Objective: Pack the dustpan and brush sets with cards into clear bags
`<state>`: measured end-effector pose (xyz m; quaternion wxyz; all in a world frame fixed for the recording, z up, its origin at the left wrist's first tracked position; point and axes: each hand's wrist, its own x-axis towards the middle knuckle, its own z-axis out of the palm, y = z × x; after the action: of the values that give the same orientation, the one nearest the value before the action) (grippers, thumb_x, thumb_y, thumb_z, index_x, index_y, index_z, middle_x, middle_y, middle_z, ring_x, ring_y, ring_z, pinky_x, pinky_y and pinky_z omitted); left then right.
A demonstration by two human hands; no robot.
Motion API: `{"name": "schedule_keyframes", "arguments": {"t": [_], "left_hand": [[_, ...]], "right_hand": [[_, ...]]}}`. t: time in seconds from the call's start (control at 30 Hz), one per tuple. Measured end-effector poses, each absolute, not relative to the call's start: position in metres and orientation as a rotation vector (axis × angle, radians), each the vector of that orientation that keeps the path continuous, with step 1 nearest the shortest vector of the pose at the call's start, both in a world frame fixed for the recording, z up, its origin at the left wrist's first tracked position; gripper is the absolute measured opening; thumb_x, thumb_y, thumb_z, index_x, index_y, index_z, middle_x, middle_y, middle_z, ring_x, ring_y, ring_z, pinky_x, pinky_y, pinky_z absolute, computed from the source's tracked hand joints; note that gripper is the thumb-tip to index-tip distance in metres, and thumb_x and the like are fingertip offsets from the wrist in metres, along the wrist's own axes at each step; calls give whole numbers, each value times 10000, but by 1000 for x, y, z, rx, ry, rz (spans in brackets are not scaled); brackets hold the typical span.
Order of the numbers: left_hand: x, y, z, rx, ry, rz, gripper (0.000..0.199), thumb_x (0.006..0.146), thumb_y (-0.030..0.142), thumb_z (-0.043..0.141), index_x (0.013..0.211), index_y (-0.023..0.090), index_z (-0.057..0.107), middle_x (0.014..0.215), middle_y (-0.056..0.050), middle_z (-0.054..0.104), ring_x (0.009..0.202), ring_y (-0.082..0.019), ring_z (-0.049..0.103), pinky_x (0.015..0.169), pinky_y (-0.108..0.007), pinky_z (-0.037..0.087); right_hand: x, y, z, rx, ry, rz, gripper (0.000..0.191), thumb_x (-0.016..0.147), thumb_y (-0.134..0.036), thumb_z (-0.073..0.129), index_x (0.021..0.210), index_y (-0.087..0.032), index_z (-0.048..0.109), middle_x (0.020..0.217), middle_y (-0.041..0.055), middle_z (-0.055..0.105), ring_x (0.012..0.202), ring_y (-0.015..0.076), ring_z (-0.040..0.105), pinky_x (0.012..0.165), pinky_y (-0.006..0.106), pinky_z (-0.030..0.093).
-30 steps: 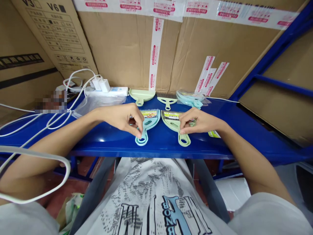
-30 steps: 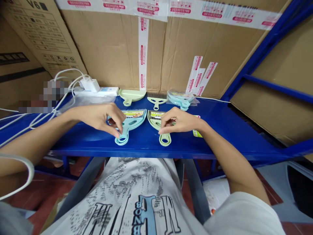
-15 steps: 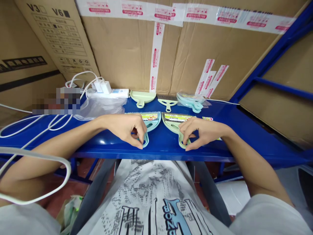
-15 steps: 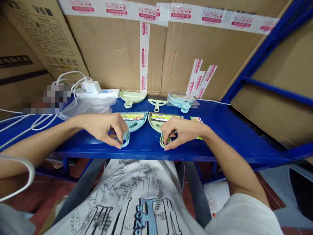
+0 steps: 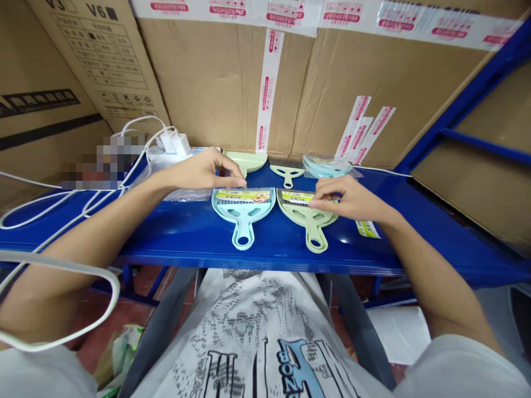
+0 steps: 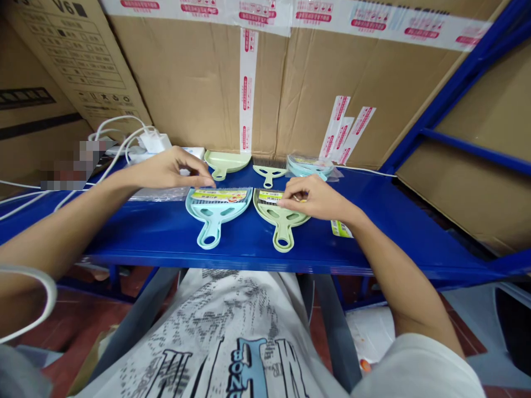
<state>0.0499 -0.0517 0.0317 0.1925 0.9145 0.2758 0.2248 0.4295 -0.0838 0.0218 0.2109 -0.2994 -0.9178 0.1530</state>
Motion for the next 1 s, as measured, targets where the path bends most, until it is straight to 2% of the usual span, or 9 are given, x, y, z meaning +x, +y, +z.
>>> {"name": "schedule_keyframes", "arguments": {"t": [0.13,0.27,0.37,0.57,0.8,1.0], "left_hand": [[52,-36,16,2679,755,566,306,938,466,755,1076,207,843,1050,-84,813,877,-181,731,760,-268,543],[60,-31,2,2764,732,409,367,941,468,738,1182,200,809,1212,-102,776,1039,-220,733,884,-297,562],[62,-30,-2,2797,761,360,371,958,447,709,1210,185,785,1241,-112,762,1055,-227,728,923,-312,550],[60,-27,-5,2805,819,306,386,979,445,669,1239,175,764,1207,-121,754,989,-215,722,876,-299,536],[61,-26,-6,2819,814,341,373,995,445,645,1224,179,771,1232,-127,764,1061,-242,732,934,-321,537],[56,-26,-1,2776,839,365,410,980,455,676,1261,167,756,1225,-127,772,995,-214,752,859,-282,555]], "right_hand": [[438,-62,11,-968,-2528,25,322,984,-488,655,951,-205,805,917,94,751,880,254,657,832,391,470],[445,-52,3,-1006,-2633,59,420,952,-528,669,1191,-202,784,1165,132,773,1095,328,677,985,469,486],[445,-53,2,-1057,-2679,139,478,954,-541,654,1274,-204,762,1228,136,768,1144,341,680,1015,487,496],[438,-61,6,-1129,-2688,237,465,974,-538,617,1283,-223,765,1279,126,761,1184,349,679,1029,498,502],[439,-60,5,-1067,-2688,205,427,984,-505,627,1252,-204,768,1231,135,770,1147,340,690,1007,494,511],[439,-59,5,-999,-2680,142,377,1008,-477,623,1224,-206,772,1206,126,776,1132,321,694,993,462,507]]}}
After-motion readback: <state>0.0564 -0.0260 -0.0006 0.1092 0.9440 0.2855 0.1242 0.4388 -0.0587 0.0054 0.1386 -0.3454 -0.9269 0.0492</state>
